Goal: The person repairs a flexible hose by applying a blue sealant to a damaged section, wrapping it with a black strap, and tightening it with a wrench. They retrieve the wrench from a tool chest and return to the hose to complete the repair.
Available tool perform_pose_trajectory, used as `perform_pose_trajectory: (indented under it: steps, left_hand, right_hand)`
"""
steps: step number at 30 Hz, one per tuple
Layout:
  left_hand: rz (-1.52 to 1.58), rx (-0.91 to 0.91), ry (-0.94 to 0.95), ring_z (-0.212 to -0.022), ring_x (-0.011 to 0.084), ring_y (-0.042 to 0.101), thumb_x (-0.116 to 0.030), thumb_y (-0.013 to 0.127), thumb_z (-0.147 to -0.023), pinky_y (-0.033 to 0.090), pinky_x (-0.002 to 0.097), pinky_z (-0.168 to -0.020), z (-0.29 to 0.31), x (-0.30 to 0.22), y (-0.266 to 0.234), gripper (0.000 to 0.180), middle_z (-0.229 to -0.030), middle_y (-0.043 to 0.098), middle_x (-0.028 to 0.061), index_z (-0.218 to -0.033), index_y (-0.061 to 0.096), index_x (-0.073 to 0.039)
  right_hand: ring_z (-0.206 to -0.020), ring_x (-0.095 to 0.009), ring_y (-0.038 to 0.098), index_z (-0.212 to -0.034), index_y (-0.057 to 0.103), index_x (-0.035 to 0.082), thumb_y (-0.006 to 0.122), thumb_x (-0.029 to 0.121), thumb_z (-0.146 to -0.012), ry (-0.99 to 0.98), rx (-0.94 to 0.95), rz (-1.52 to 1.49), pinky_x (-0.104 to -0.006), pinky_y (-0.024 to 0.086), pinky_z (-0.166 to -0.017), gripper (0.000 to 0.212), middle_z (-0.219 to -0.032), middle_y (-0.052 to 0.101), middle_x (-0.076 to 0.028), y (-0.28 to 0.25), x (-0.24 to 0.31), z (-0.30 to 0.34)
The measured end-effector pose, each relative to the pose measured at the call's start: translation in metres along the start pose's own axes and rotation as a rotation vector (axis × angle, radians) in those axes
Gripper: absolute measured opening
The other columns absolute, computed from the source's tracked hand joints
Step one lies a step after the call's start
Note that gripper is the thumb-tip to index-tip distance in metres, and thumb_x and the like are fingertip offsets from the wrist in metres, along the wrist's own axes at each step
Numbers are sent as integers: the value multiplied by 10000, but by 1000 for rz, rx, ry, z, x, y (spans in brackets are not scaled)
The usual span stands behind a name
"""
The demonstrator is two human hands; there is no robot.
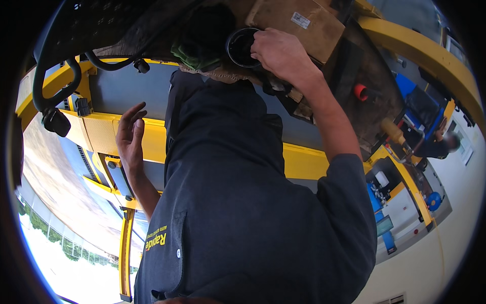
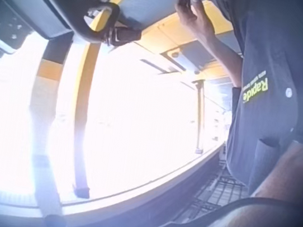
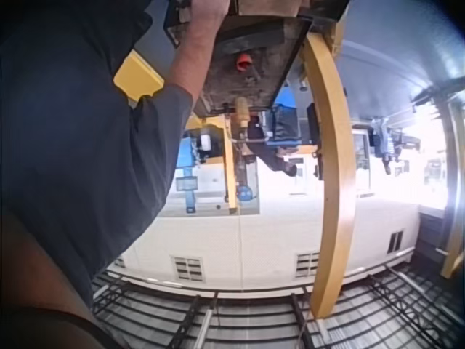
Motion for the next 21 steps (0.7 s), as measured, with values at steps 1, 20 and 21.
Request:
perform_pose_trajectory:
  steps: [1, 20, 21]
  left_hand:
    - [-12, 6, 10, -1245, 266, 635, -310, 632, -1025, 462, 432, -1103, -1, 0, -1, 382, -1363, 668, 117, -1356, 636, -118]
    - [-38, -17, 49, -1240, 268, 636, -292, 613, -1031, 475, 451, -1091, 1, -10, 3, 376, -1354, 672, 125, -1354, 636, -100]
    - [-34, -20, 50, -1239, 268, 637, -290, 611, -1032, 476, 449, -1089, 2, -9, 2, 375, -1355, 671, 126, -1354, 636, -98]
  right_hand:
    - [-930, -256, 651, -887, 765, 85, 718, 173, -870, 8, -22, 7, -377, 545, -801, 102, -871, 646, -50, -2, 2, 0]
    - [-914, -231, 628, -918, 784, 116, 731, 248, -860, 56, -40, -34, -376, 530, -789, 154, -855, 640, -8, 0, 8, 12]
    - [-913, -231, 628, -920, 784, 116, 732, 247, -859, 56, -45, -23, -376, 531, -788, 153, -854, 641, -7, 1, 8, 11]
Point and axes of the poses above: each hand's wrist, its own z-axis away from the middle knuckle, its own y-axis out of the palm, x = y × z, the point moved 2 cm from there along -z, towards the middle knuckle
